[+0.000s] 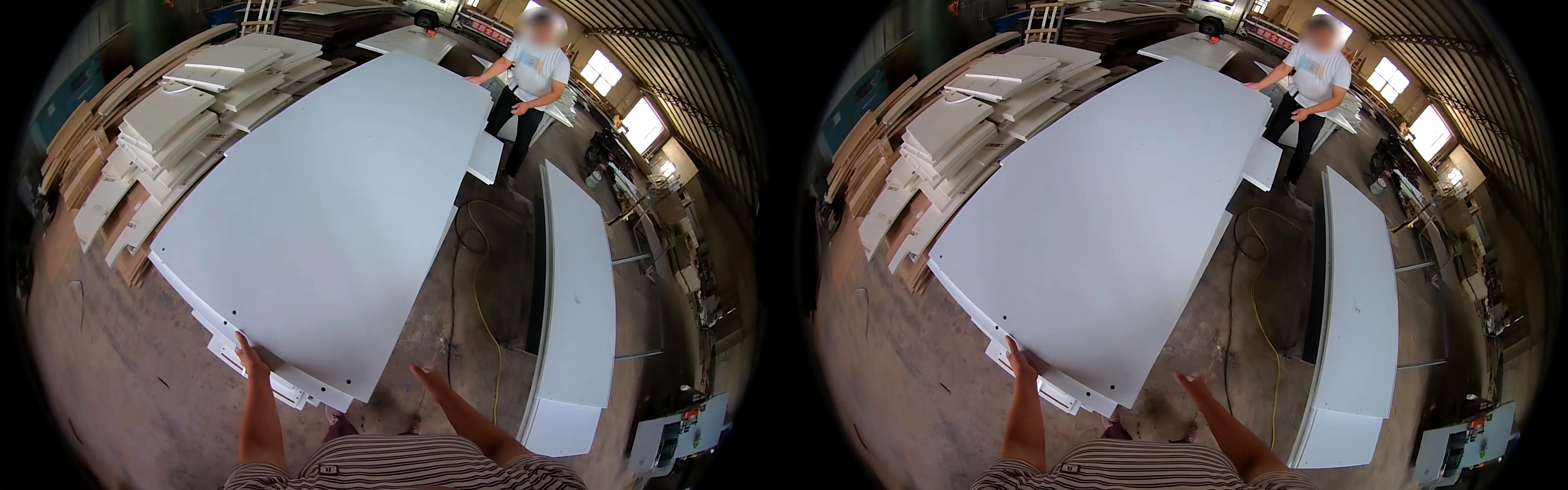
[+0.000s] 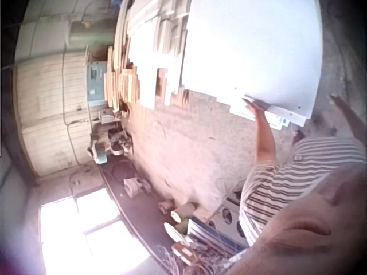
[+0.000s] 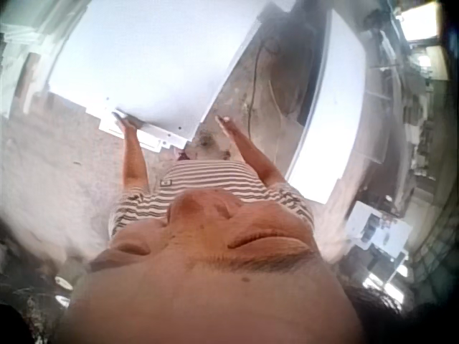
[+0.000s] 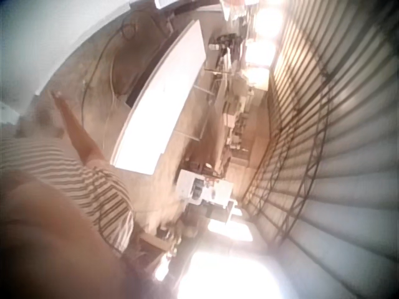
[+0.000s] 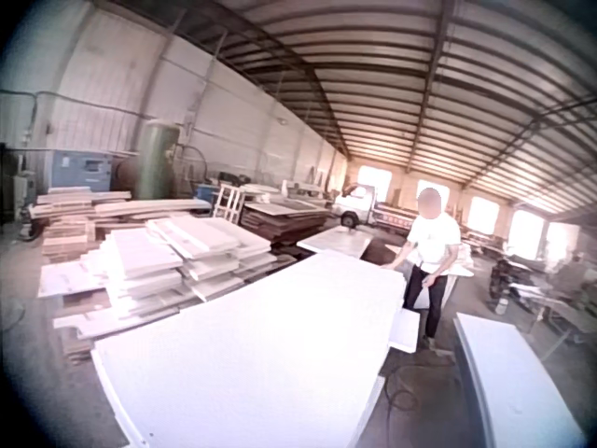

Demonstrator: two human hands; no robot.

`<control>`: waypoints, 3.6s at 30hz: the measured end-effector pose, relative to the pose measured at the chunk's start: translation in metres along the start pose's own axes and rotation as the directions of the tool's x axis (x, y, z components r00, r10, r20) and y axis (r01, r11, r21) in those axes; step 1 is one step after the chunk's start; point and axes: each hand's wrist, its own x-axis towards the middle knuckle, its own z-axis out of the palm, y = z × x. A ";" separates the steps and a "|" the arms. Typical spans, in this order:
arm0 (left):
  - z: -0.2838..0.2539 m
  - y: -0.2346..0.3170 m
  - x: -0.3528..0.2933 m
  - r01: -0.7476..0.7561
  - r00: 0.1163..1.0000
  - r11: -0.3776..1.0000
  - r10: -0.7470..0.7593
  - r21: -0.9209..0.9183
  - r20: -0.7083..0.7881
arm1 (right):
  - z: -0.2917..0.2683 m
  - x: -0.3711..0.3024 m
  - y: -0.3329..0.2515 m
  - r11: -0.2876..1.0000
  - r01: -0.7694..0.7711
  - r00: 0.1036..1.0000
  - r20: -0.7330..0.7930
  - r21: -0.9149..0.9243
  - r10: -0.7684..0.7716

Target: The person lifts and stacks large white panels with a coworker in a workshop. They repeatedly pick up panels from a pile and place them onto a growing stack, coordinating hand positions to align the pieces.

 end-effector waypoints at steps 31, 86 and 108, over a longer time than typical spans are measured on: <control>0.017 -0.041 -0.056 -0.639 0.380 0.008 0.873 0.769 0.306 | -0.109 -0.014 0.253 0.398 0.432 0.896 0.333 -0.809 -0.294; 0.257 -0.244 -0.290 -0.910 0.205 0.118 -0.705 0.397 0.679 | -0.317 0.003 0.400 0.848 -0.400 0.759 -0.394 0.346 0.519; 0.282 -0.432 -0.573 -0.619 0.313 0.150 -0.854 0.771 0.416 | -0.537 0.028 0.592 0.233 -0.485 -0.152 -0.344 0.843 0.927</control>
